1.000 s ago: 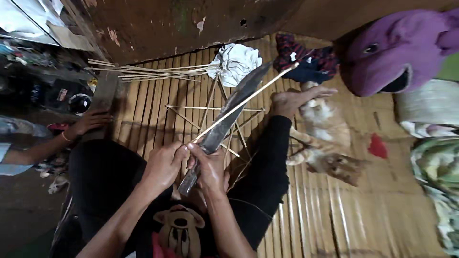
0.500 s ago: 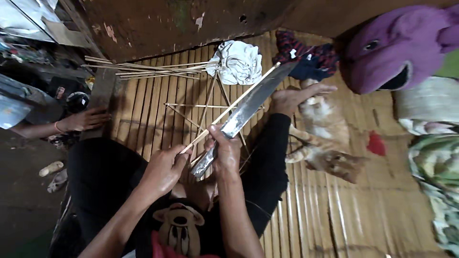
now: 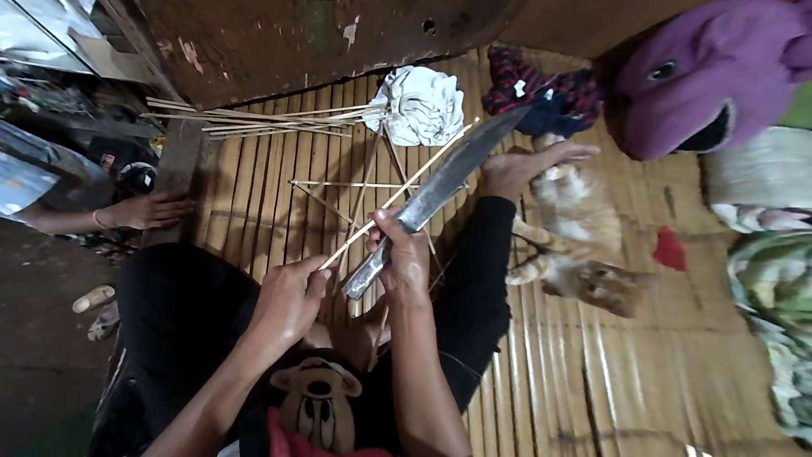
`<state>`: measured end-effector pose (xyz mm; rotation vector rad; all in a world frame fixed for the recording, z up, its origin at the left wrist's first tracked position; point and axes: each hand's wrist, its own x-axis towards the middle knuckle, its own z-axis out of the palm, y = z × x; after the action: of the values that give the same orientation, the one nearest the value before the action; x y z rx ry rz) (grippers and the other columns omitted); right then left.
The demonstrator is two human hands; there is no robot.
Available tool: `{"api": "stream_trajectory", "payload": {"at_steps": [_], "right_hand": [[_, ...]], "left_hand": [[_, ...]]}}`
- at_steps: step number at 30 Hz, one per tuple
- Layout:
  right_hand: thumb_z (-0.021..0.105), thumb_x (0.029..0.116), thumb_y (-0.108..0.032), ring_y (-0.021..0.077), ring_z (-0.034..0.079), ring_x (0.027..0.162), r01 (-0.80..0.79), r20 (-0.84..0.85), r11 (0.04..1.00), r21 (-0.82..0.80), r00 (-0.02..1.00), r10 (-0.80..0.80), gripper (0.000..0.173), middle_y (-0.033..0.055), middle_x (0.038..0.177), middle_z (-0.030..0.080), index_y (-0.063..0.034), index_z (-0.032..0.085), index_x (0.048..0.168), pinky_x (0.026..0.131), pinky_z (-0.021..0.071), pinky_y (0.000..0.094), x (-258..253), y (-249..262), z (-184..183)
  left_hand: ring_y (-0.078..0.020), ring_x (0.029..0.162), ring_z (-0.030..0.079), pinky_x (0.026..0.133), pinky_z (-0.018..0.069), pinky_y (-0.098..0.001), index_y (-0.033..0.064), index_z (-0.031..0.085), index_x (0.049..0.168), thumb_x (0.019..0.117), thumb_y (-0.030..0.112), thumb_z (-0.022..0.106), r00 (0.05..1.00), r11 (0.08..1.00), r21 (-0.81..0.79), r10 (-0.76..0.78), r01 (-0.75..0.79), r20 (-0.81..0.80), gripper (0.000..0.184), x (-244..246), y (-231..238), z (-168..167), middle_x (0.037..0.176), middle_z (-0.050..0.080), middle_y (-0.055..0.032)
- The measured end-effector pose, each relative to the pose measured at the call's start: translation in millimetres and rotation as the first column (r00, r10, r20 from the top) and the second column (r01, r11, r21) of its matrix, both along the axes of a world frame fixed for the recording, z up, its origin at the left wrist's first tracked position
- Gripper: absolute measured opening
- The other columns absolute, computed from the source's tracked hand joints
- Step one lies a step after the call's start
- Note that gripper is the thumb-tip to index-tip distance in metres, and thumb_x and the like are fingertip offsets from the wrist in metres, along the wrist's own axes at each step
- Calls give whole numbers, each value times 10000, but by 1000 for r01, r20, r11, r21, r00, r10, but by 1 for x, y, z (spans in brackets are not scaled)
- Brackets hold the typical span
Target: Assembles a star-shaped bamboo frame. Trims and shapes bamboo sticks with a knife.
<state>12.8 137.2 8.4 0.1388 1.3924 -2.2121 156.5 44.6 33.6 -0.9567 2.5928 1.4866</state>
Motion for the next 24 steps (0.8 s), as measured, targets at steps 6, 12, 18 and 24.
{"api": "stream_trajectory", "payload": {"at_steps": [6, 12, 18, 24], "right_hand": [[673, 928, 45, 57, 576, 485, 3, -19, 1000, 14, 1000, -2, 112, 36, 711, 674, -62, 680, 896, 456, 511, 185, -3, -2, -4], [682, 919, 52, 61, 589, 490, 13, -20, 1000, 1, 1000, -13, 114, 41, 698, 675, -60, 667, 908, 462, 516, 184, -2, -2, -6], [690, 911, 59, 64, 607, 513, 34, -35, 999, -16, 999, -35, 116, 45, 723, 686, -53, 663, 909, 477, 526, 179, -1, -3, -9], [681, 921, 58, 51, 609, 514, 40, -24, 999, 26, 999, -40, 125, 27, 718, 683, -58, 639, 938, 479, 526, 169, -1, -4, -8]], "left_hand": [[-53, 659, 584, 652, 490, -249, 106, 736, 1179, 1068, 150, 536, 999, 999, 37, 0, -1, 32, 233, -3, 1, 1, 756, 653, 20], [-43, 662, 574, 653, 483, -241, 108, 738, 1171, 1072, 162, 537, 999, 999, 52, 4, -6, 38, 231, -4, 2, 1, 750, 642, 34], [-57, 675, 581, 670, 487, -260, 105, 738, 1174, 1077, 165, 530, 997, 998, 69, 1, -7, 76, 237, -6, 3, 5, 770, 654, 23], [-70, 674, 588, 673, 493, -271, 104, 741, 1168, 1071, 166, 541, 997, 998, 63, 10, -15, 73, 230, -7, 7, 6, 777, 662, 13]]}}
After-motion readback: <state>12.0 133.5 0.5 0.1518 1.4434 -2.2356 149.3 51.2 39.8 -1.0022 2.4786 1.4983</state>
